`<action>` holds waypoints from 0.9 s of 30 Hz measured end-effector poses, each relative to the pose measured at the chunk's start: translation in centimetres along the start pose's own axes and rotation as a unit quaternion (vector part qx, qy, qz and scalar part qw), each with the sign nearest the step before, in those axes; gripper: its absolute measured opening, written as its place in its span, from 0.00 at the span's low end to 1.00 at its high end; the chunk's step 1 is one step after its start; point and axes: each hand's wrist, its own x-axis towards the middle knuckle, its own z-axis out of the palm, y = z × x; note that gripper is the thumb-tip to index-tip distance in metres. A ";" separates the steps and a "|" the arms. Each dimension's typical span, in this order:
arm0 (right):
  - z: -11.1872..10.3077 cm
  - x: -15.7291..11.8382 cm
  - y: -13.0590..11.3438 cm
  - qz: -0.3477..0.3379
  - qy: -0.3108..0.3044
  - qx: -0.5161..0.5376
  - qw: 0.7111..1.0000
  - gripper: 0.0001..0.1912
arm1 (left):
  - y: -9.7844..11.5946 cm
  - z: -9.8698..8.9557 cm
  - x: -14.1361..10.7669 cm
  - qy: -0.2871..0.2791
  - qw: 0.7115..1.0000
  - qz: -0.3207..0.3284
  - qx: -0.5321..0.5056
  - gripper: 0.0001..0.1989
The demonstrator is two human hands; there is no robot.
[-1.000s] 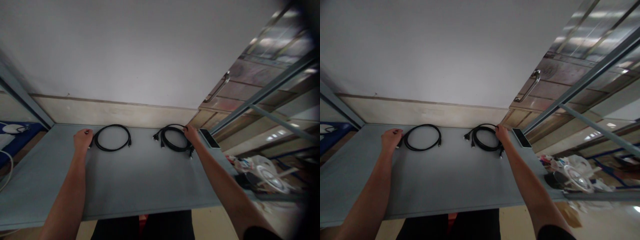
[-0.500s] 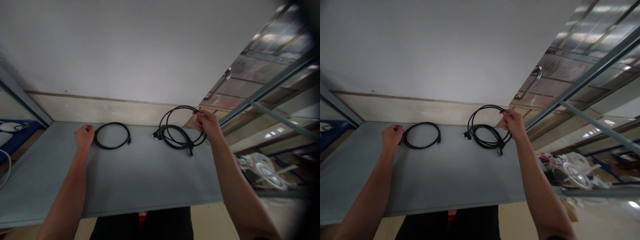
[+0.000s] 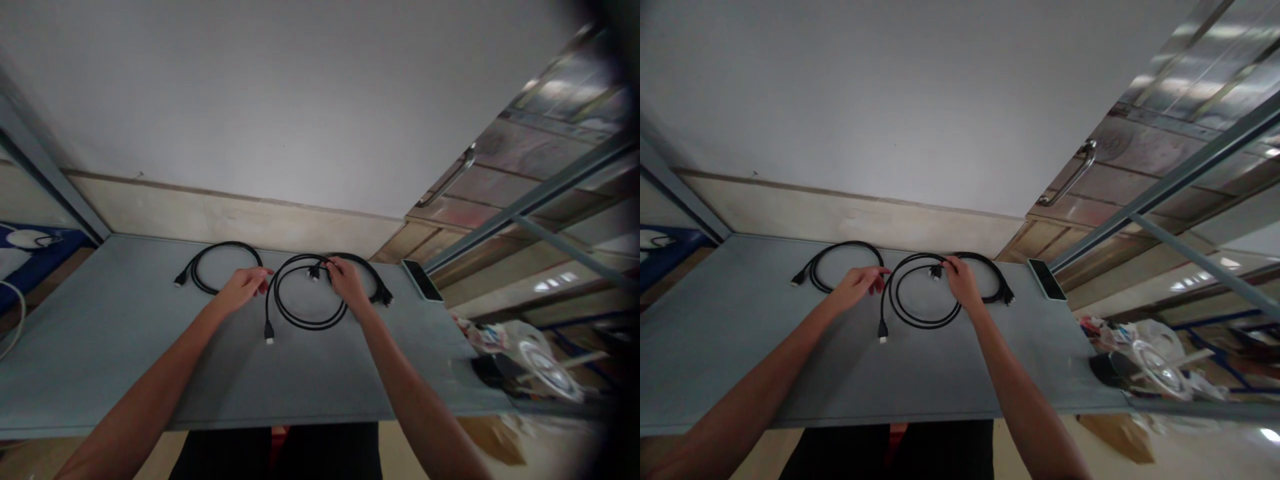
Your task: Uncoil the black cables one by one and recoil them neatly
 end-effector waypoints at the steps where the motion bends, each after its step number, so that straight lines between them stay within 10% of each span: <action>1: 0.8 -0.1 1.1 -0.011 0.027 -0.051 0.998 0.14 | 0.1 0.5 -0.1 -0.022 0.999 0.001 0.035 0.25; 8: 1.7 -0.8 5.5 -0.001 0.006 -0.281 0.960 0.12 | -0.3 2.4 -0.1 -0.108 0.985 0.016 0.134 0.16; 27: 0.0 -5.1 2.0 0.012 -0.141 -0.217 0.966 0.14 | -1.6 1.7 -0.1 -0.130 0.961 -0.031 0.242 0.12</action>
